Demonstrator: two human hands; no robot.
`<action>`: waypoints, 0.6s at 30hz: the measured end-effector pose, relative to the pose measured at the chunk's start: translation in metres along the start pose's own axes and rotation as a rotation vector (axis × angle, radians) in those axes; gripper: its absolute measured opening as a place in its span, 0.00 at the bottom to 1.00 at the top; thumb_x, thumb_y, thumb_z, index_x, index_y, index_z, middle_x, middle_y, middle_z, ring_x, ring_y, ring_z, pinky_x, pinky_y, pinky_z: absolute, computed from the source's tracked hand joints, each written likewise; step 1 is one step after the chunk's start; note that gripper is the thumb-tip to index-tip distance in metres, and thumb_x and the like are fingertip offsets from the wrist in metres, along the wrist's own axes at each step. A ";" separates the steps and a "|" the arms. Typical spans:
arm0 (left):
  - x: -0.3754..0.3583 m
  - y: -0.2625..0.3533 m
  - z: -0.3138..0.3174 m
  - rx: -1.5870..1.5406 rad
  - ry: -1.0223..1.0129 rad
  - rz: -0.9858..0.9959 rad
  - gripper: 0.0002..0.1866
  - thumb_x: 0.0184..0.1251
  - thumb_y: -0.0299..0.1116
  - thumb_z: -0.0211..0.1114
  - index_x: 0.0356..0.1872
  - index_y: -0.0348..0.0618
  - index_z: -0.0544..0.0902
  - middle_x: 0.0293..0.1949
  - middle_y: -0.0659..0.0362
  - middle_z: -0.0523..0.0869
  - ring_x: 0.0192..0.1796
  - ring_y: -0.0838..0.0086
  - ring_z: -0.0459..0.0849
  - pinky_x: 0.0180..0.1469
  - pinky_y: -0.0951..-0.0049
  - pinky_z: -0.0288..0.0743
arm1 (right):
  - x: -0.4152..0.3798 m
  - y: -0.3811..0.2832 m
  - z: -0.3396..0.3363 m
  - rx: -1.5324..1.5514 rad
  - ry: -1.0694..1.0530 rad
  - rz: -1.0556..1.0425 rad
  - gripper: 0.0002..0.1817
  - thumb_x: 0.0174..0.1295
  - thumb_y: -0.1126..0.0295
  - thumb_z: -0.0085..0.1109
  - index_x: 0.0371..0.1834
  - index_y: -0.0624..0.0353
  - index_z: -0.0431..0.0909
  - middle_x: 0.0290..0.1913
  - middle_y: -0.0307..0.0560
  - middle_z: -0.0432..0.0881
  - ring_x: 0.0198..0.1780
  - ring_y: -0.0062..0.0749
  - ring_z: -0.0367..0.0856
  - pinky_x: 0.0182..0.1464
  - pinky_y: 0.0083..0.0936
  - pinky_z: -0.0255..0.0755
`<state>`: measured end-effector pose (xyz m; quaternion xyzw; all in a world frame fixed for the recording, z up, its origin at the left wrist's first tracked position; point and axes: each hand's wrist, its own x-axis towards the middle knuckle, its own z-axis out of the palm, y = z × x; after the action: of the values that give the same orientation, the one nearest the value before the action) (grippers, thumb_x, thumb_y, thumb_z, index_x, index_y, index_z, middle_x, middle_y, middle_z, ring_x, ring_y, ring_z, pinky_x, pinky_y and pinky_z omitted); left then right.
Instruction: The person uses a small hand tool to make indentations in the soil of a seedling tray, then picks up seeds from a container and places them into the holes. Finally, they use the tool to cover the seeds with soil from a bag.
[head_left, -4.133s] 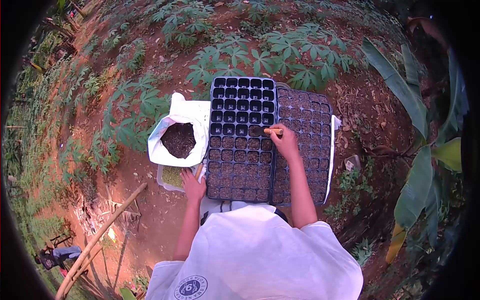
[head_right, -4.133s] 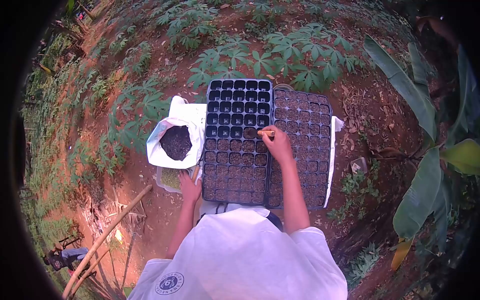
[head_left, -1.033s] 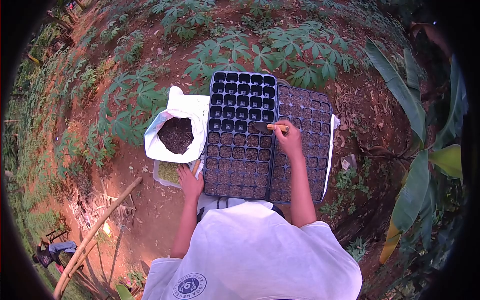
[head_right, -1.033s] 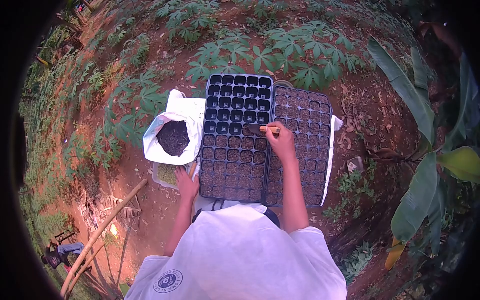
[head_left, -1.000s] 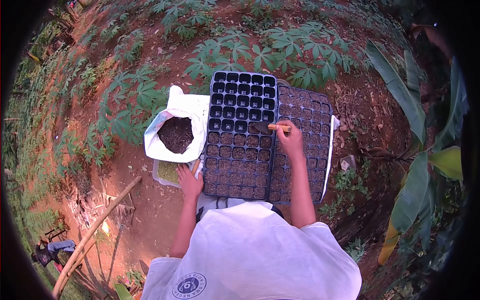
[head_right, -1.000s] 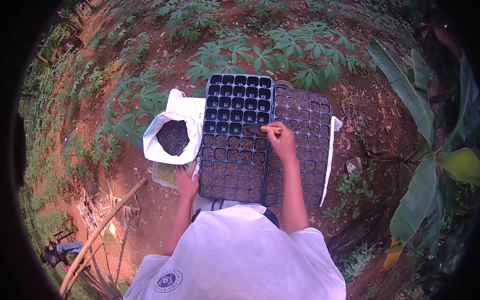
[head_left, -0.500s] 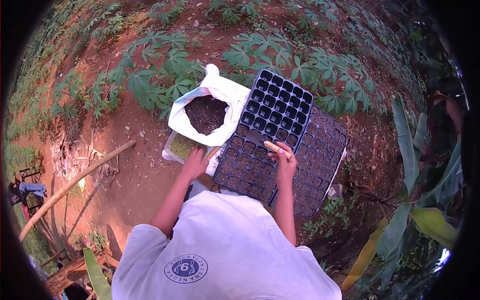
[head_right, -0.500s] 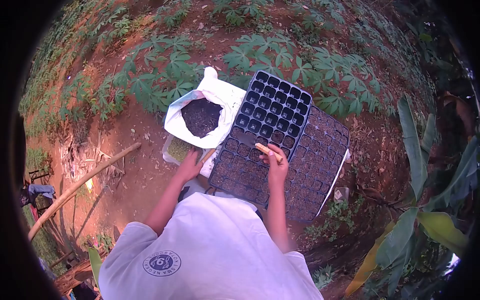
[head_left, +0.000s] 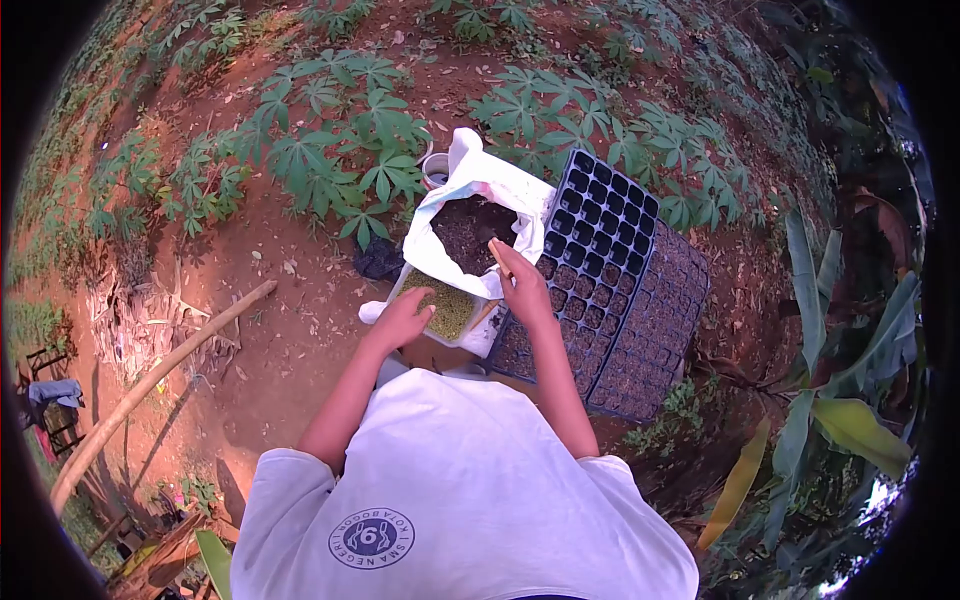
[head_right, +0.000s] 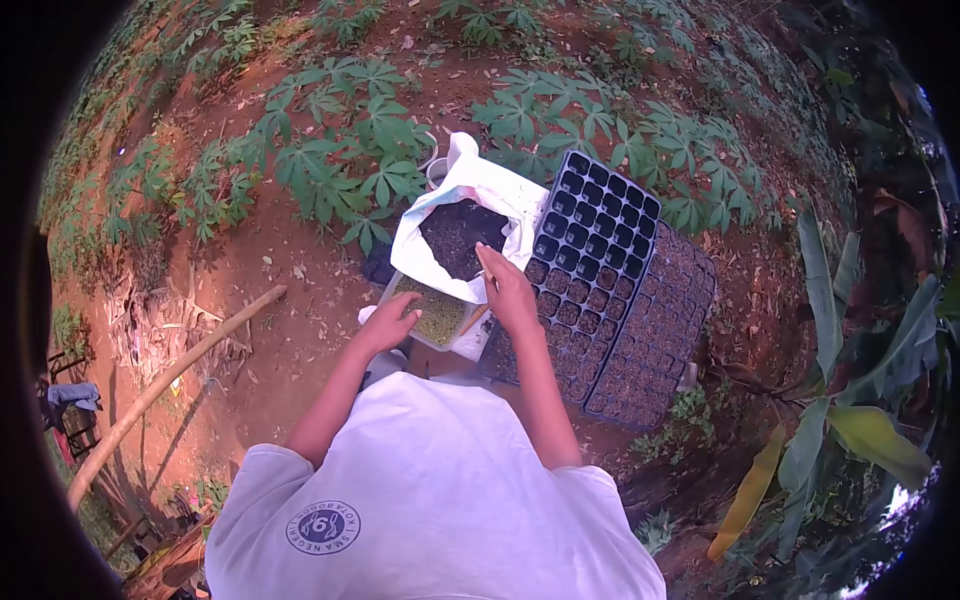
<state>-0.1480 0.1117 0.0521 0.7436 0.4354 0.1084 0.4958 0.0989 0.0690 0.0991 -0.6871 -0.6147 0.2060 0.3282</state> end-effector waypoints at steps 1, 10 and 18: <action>0.001 -0.001 -0.006 -0.013 -0.043 -0.007 0.22 0.65 0.38 0.57 0.57 0.36 0.73 0.56 0.44 0.76 0.59 0.52 0.74 0.61 0.61 0.67 | -0.003 -0.003 0.003 -0.030 -0.015 0.030 0.30 0.57 0.77 0.55 0.66 0.52 0.66 0.58 0.55 0.75 0.59 0.49 0.73 0.60 0.36 0.69; 0.012 -0.019 -0.026 0.109 -0.259 0.146 0.21 0.62 0.36 0.59 0.55 0.37 0.74 0.53 0.45 0.77 0.57 0.52 0.75 0.59 0.61 0.69 | -0.068 -0.039 0.009 -0.081 0.191 0.320 0.27 0.55 0.75 0.58 0.61 0.60 0.67 0.49 0.54 0.77 0.47 0.46 0.79 0.51 0.36 0.72; 0.019 -0.021 -0.024 0.369 -0.380 0.317 0.20 0.57 0.30 0.63 0.51 0.36 0.77 0.49 0.45 0.77 0.55 0.52 0.75 0.59 0.59 0.68 | -0.101 -0.050 0.086 0.105 0.061 0.386 0.11 0.56 0.75 0.57 0.43 0.61 0.76 0.37 0.51 0.80 0.39 0.41 0.81 0.41 0.34 0.74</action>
<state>-0.1621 0.1443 0.0416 0.8868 0.2257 -0.0373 0.4016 -0.0121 -0.0114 0.0615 -0.7799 -0.4497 0.2761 0.3365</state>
